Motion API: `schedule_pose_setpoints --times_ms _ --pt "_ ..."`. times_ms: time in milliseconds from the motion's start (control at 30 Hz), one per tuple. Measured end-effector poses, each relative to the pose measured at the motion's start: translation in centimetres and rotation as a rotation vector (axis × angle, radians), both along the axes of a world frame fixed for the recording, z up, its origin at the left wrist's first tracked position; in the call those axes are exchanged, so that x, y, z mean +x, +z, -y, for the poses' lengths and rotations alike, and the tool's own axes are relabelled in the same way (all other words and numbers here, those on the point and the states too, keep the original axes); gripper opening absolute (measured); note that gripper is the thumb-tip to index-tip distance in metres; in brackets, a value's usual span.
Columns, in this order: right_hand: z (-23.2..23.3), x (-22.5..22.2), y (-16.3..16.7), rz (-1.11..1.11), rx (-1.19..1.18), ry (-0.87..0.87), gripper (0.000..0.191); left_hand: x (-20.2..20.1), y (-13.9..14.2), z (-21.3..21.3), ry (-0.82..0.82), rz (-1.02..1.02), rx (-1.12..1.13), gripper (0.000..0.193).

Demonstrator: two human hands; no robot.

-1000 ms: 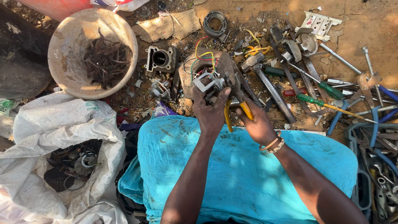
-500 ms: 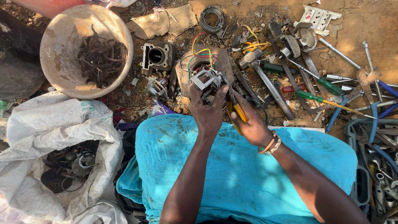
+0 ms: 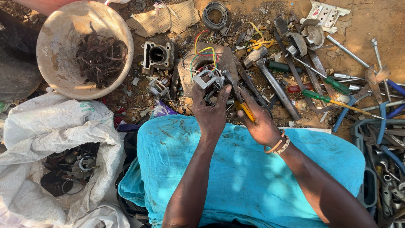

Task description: The person sits on the ground and dismantles a small electric motor, using a screwdriver to pry and unscrew parts from the motor housing while holding it steady. They pull out internal windings and wires, set pieces aside, and later use pliers to grip and work on the motor casing.

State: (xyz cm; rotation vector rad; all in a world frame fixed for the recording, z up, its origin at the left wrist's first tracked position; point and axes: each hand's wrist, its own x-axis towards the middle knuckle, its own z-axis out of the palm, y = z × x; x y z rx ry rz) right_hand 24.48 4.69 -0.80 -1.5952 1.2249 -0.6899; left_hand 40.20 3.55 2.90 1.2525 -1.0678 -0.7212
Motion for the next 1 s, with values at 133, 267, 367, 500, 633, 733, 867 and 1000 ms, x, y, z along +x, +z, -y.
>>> schedule_pose_setpoints --times_ms 133,267,367,500,633,733,867,1000 --pt "0.2 0.2 0.3 0.012 -0.320 -0.009 0.063 0.6 0.6 0.4 -0.030 -0.026 0.106 0.046" --pt "0.7 0.6 1.2 -0.126 -0.161 -0.140 0.058 2.3 3.0 1.2 -0.246 -0.666 0.392 0.052" --pt "1.0 0.5 1.6 -0.061 0.144 -0.201 0.056 3.6 5.1 0.6 -0.122 -0.079 0.065 0.054" --pt "0.7 0.2 1.0 -0.024 -0.027 -0.121 0.053 4.4 5.4 -0.1 -0.143 0.542 -0.028 0.070" --pt "0.1 0.7 -0.1 -0.053 -0.182 -0.043 0.052 6.4 2.8 3.6 -0.139 -0.016 0.392 0.065" --pt "0.2 0.8 -0.4 -0.029 -0.189 -0.032 0.043 7.6 0.7 3.2 -0.033 0.317 0.461 0.070" --pt "0.1 0.7 -0.1 -0.004 -0.089 -0.089 0.049 7.9 -0.4 -0.1 -0.298 0.305 0.028 0.080" --pt "-0.3 1.0 0.5 -0.052 0.138 -0.073 0.053 9.1 0.1 -0.1 -0.483 -0.481 0.428 0.084"
